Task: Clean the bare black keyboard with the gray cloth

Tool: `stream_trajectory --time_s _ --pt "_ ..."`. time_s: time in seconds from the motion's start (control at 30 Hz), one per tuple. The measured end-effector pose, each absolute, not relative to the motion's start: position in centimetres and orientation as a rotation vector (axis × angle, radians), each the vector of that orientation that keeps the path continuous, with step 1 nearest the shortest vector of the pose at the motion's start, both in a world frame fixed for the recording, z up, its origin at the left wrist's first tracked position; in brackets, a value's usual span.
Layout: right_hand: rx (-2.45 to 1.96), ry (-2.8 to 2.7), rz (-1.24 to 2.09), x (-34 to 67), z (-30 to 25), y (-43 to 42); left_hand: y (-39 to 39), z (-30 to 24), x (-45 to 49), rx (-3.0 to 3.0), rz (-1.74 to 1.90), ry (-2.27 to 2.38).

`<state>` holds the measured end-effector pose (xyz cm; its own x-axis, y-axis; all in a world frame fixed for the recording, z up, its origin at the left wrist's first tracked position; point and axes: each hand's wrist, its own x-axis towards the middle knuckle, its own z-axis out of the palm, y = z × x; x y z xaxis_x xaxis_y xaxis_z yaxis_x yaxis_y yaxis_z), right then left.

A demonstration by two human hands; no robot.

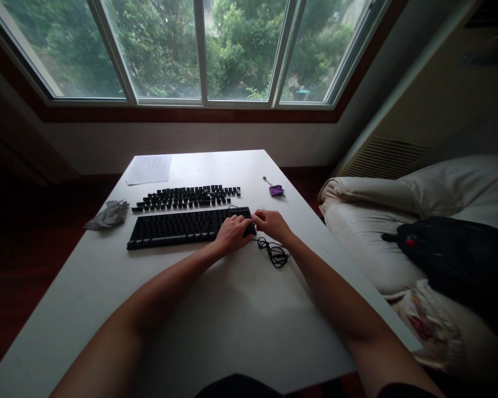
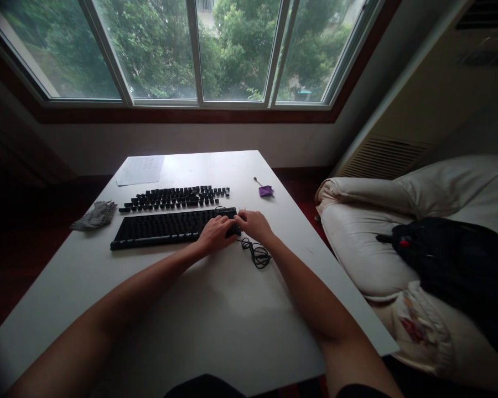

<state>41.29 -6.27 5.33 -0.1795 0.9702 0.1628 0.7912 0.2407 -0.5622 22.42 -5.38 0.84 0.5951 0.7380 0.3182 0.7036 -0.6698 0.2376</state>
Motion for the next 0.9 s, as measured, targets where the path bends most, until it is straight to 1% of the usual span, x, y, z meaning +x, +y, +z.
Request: stream_trajectory --time_s 0.2,0.4,0.9 --pt "-1.657 -1.934 0.378 41.1 4.0 -6.5 -4.8 0.5 23.7 2.640 0.589 1.368" --pt "-1.645 -1.902 0.356 40.7 3.2 -7.2 -4.9 -0.1 23.6 2.646 0.638 1.367" --pt "-1.508 -1.814 0.089 40.4 1.1 -7.5 -5.1 0.1 23.2 2.630 0.612 1.318"
